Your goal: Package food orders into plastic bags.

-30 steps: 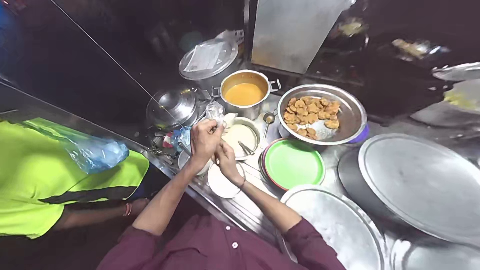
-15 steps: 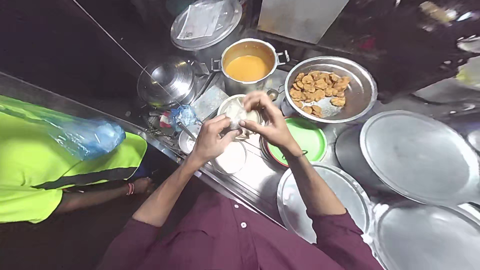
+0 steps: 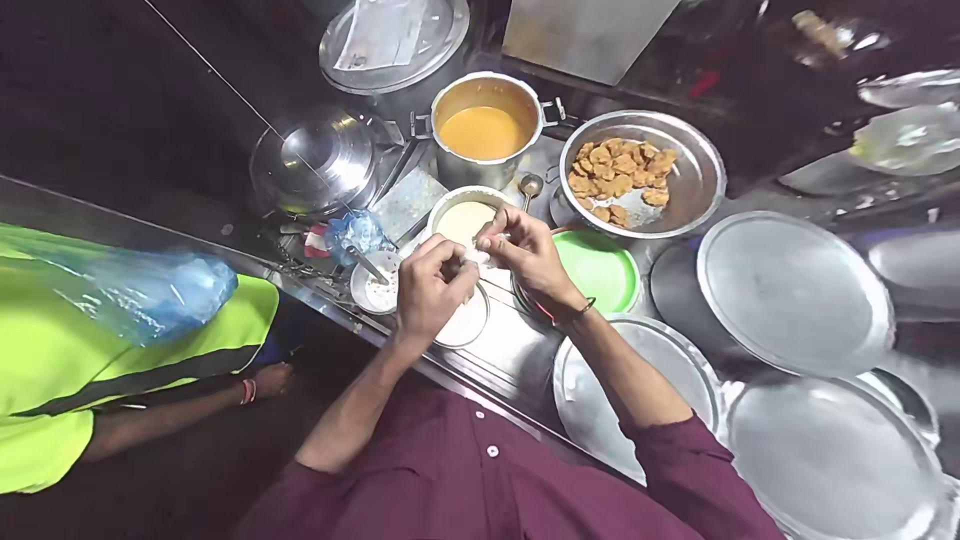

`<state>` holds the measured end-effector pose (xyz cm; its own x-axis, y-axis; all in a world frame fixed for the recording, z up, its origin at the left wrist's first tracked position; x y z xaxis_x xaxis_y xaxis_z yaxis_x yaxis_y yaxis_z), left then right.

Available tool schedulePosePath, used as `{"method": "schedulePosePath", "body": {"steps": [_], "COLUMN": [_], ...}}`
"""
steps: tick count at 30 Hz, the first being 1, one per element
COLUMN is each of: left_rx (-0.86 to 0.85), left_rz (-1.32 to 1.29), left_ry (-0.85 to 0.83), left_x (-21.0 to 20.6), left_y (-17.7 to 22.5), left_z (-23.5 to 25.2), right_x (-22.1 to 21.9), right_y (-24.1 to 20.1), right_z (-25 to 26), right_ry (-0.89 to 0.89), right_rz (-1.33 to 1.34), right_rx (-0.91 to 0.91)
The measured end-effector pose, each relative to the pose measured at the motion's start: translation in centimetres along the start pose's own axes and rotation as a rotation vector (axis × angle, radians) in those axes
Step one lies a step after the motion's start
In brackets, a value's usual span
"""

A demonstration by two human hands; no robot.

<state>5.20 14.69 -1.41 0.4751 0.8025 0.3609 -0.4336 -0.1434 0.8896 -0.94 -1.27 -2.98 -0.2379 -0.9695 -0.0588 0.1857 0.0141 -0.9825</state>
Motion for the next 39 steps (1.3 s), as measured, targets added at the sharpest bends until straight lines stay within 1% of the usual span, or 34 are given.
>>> {"method": "schedulePosePath", "body": {"steps": [2, 3, 5, 7, 9, 11, 13, 14, 15, 16, 18, 19, 20, 21, 22, 23, 25, 27, 28, 29, 31, 32, 34, 37, 39], "left_rx": [-0.081, -0.11, -0.186, -0.277, -0.313, -0.287, -0.252, -0.233, -0.215, -0.207, -0.235, -0.264, -0.303, -0.337, -0.354, -0.355, -0.34, -0.333, -0.332, -0.331, -0.359, -0.378, -0.401, -0.383, -0.376], "left_rz": [0.045, 0.038, 0.049, 0.13, 0.154, 0.167, 0.169, 0.16, 0.149, 0.143, 0.144, 0.149, 0.16, 0.175, 0.188, 0.193, 0.178, 0.121, 0.083, 0.04, -0.048, -0.097, -0.195, -0.256, -0.209], "left_ry": [0.155, 0.217, 0.314, 0.375, 0.373, 0.339, 0.297, 0.267, 0.236, 0.208, 0.123, 0.073, 0.032, -0.009, -0.059, -0.111, -0.22, -0.316, -0.351, -0.374, -0.361, -0.352, -0.354, -0.442, -0.456], "left_x": [-0.3, -0.4, -0.4, -0.3, -0.1, -0.1, -0.3, -0.4, -0.5, -0.5, -0.7, -0.9, -1.0, -1.2, -1.5, -1.8, -2.3, -2.7, -3.0, -3.2, -3.5, -3.5, -3.9, -5.2, -5.9], "left_y": [1.1, 1.4, 1.7, 1.8, 2.0, 1.7, 0.7, 0.1, -0.5, -0.8, -1.0, -0.9, -0.8, -0.6, -0.6, -0.7, -1.1, -1.7, -2.0, -2.2, -1.8, -1.4, -1.2, -3.0, -3.5], "left_z": [-0.4, -0.6, -0.8, -1.0, -1.3, -1.8, -2.0, -2.1, -2.2, -2.2, -2.5, -2.7, -2.8, -3.0, -3.1, -3.2, -3.6, -4.4, -4.7, -5.1, -5.9, -6.2, -6.3, -6.8, -7.0], "right_x": [-0.6, -1.0, -1.8, -2.9, -4.2, -5.6, -6.1, -5.8, -5.1, -4.1, -2.1, -1.2, -0.4, 0.0, 0.2, 0.1, -0.1, -0.2, -0.2, -0.4, -0.9, -1.0, -0.3, 0.9, 1.2], "right_y": [-0.3, -0.7, -2.0, -3.2, -4.0, -4.5, -4.3, -4.1, -3.9, -3.5, -2.1, -1.2, -0.4, 0.3, 0.5, 0.5, -0.2, -0.5, -0.8, -1.2, -2.0, -1.9, -1.4, -1.0, -1.1], "right_z": [-0.5, -1.0, -2.1, -3.4, -4.7, -6.0, -6.4, -6.2, -5.9, -5.6, -5.2, -5.0, -4.8, -4.7, -4.7, -4.7, -5.1, -6.1, -6.7, -7.2, -8.3, -8.8, -9.6, -10.3, -10.8], "right_ry": [0.102, 0.149, 0.235, 0.29, 0.341, 0.374, 0.325, 0.262, 0.193, 0.145, 0.136, 0.116, 0.063, -0.014, -0.101, -0.181, -0.281, -0.299, -0.283, -0.261, -0.223, -0.191, -0.128, -0.027, -0.018], "right_rz": [0.064, 0.046, -0.101, -0.299, -0.495, -0.728, -0.858, -0.843, -0.76, -0.616, -0.41, -0.392, -0.435, -0.499, -0.542, -0.573, -0.716, -0.826, -0.826, -0.76, -0.498, -0.354, -0.168, -0.05, -0.029], "right_rx": [0.019, 0.056, 0.193, 0.343, 0.475, 0.59, 0.641, 0.613, 0.543, 0.438, 0.157, 0.016, -0.106, -0.181, -0.215, -0.183, -0.029, 0.105, 0.151, 0.177, 0.19, 0.179, 0.125, 0.067, 0.066]}}
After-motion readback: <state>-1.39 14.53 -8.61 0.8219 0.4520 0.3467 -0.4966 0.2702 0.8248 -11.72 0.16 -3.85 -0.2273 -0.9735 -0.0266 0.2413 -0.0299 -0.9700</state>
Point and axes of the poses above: each hand's wrist, its own z-axis towards the middle knuckle, its own x-axis out of the back of the hand, y = z × x, the point moved 5 cm from there along z, towards the middle knuckle, and after that the axes turned 5 degrees about -z, right-handed, at the moved point
